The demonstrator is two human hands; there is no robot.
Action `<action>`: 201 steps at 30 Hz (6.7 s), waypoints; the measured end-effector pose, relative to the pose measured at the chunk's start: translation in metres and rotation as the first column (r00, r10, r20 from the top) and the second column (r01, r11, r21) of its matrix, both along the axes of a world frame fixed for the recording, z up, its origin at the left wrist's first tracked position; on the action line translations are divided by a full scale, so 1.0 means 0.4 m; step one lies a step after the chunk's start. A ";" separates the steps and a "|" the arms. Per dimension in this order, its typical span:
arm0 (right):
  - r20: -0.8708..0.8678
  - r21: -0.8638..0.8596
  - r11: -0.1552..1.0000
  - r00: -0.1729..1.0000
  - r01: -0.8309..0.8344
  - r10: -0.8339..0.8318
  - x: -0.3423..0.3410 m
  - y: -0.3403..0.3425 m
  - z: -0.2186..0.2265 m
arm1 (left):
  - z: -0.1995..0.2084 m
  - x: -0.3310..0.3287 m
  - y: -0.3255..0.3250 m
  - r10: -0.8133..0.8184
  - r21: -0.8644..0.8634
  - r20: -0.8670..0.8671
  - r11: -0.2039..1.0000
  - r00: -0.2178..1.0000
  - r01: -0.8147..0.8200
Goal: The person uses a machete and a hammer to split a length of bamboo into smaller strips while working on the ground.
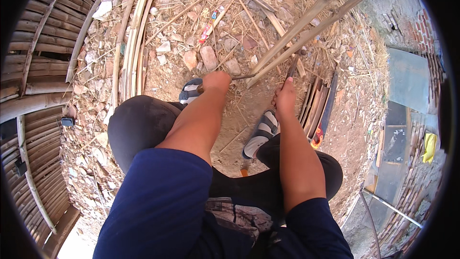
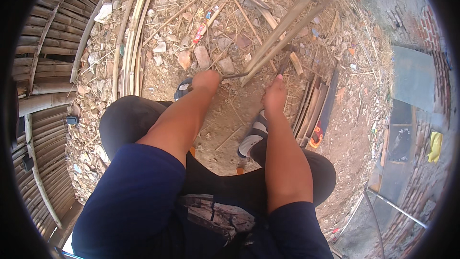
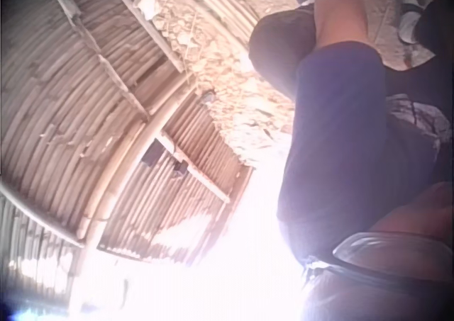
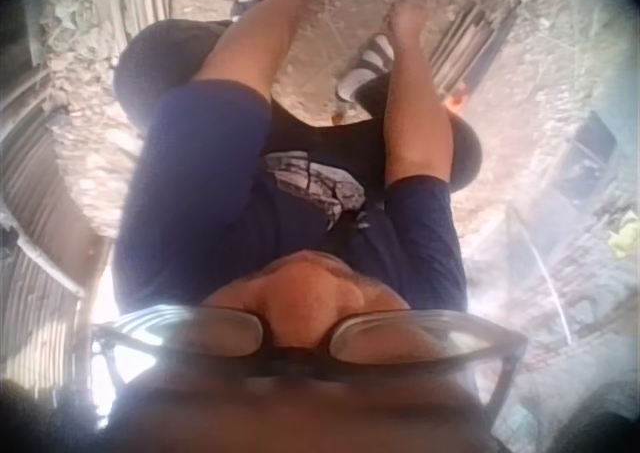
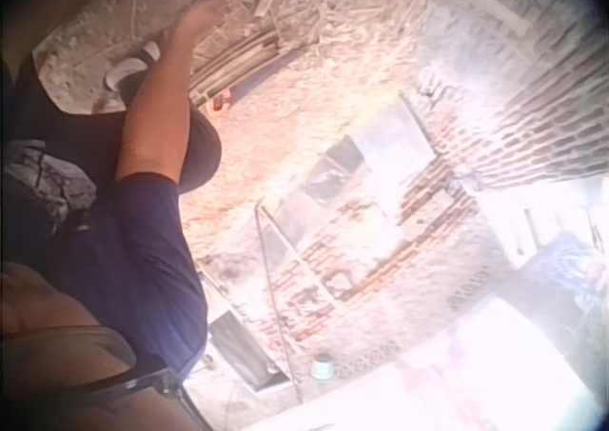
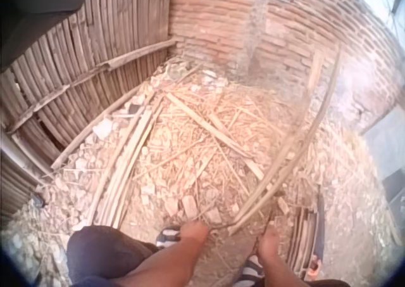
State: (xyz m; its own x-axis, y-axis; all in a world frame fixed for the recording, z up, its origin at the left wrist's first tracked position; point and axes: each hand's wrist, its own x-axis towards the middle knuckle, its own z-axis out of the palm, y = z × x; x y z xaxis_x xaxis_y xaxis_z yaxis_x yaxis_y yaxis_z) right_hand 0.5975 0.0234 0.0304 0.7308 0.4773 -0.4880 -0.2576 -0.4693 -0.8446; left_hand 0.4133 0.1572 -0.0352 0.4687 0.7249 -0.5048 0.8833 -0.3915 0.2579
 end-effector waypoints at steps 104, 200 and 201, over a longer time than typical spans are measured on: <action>0.332 0.339 0.885 0.921 -0.319 0.204 0.113 -0.194 0.611 | 1.208 -0.385 -0.069 0.149 0.125 0.831 0.889 0.536 -0.441; 0.422 -0.596 0.754 0.692 -0.275 0.586 0.589 0.011 -0.357 | 0.726 -0.101 0.166 0.561 -0.329 0.754 0.773 0.342 -0.542; 0.415 -0.589 0.752 0.686 -0.298 0.597 0.589 0.017 -0.350 | 0.730 -0.108 0.165 0.565 -0.325 0.751 0.767 0.342 -0.554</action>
